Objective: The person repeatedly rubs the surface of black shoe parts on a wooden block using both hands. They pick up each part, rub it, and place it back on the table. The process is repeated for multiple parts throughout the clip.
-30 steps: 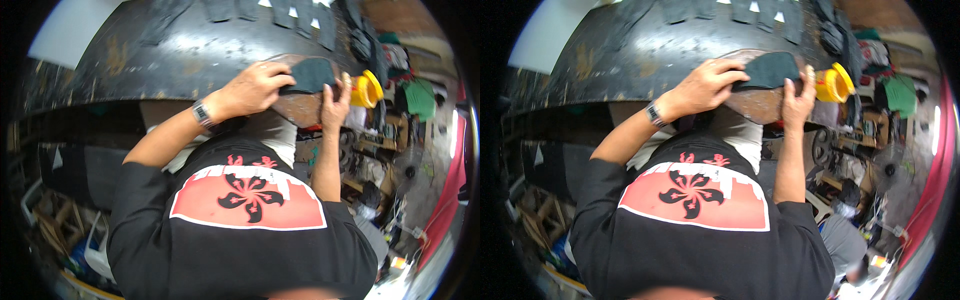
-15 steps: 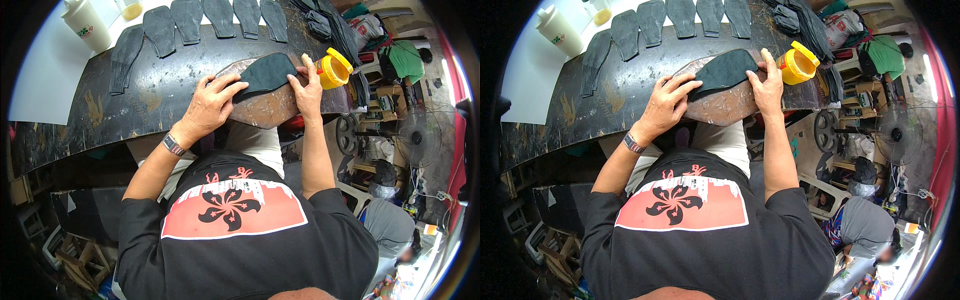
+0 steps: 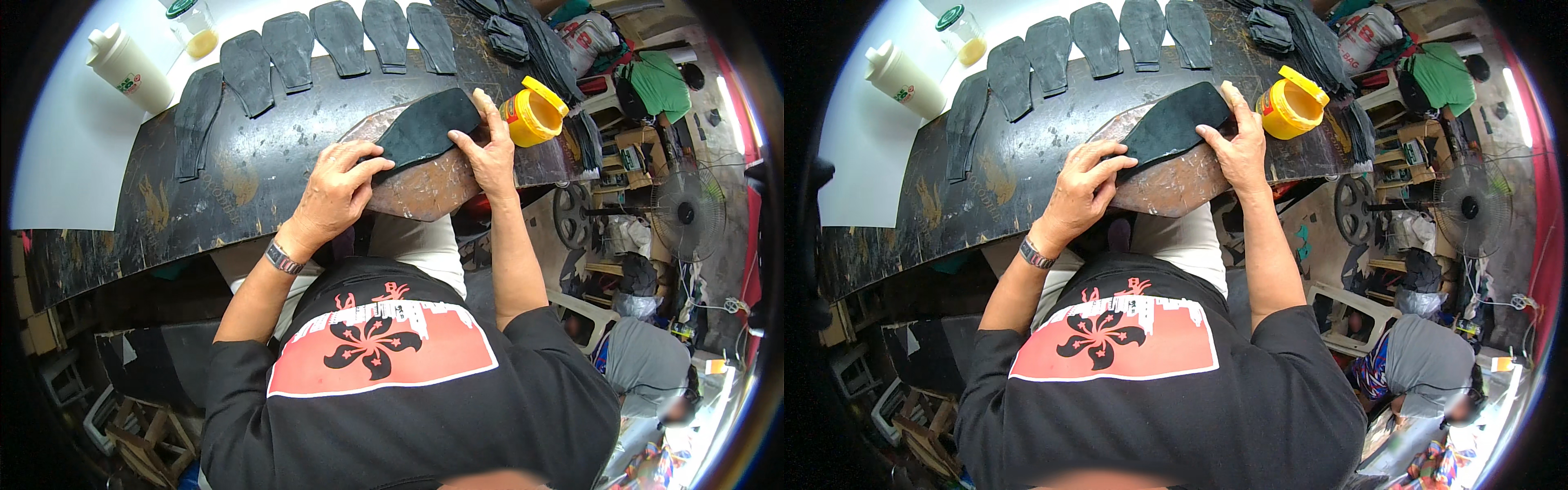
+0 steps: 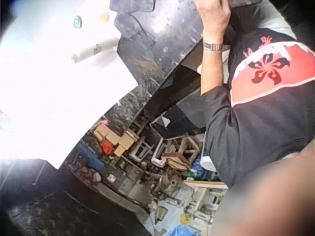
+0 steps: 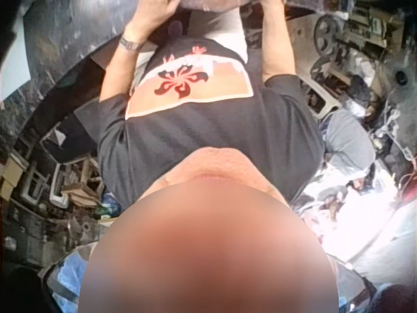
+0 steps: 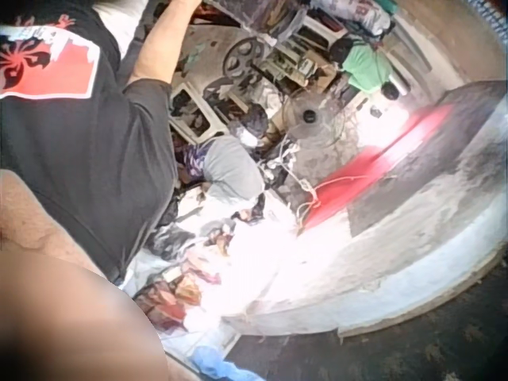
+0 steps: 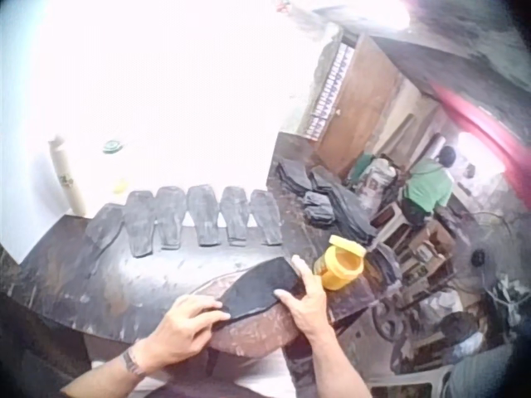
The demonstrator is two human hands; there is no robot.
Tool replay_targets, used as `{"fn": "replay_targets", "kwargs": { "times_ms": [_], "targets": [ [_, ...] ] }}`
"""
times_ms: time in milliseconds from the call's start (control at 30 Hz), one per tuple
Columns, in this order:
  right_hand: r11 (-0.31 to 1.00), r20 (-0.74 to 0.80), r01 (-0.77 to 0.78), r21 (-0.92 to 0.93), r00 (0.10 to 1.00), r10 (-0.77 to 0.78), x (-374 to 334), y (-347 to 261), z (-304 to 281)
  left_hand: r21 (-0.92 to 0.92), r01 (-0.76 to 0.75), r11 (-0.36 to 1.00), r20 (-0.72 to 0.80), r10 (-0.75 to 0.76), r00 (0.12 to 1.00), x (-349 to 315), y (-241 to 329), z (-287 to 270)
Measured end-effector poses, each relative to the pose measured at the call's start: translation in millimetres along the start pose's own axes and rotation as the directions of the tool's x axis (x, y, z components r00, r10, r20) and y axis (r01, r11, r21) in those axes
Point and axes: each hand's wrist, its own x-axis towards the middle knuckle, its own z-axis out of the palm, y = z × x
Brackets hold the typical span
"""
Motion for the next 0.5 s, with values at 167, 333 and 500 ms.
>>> {"fn": "replay_targets", "kwargs": {
  "times_ms": [167,333,500],
  "targets": [
    [0.985,-0.153,0.093,-0.143,0.982,-0.114,5.8,5.9,-1.6,0.025,-0.004,1.000,0.016,0.004,1.000,0.0,0.9,-0.4],
    [0.955,0.247,0.167,-0.245,0.963,-0.105,17.9,7.3,-10.5,0.036,-0.008,0.999,0.013,0.007,1.000,-0.3,1.7,-0.5],
    [0.782,0.284,0.058,-0.620,0.946,0.155,20.5,3.2,7.1,0.041,-0.002,0.999,0.004,0.002,1.000,-0.2,2.3,0.4]
  ]
}}
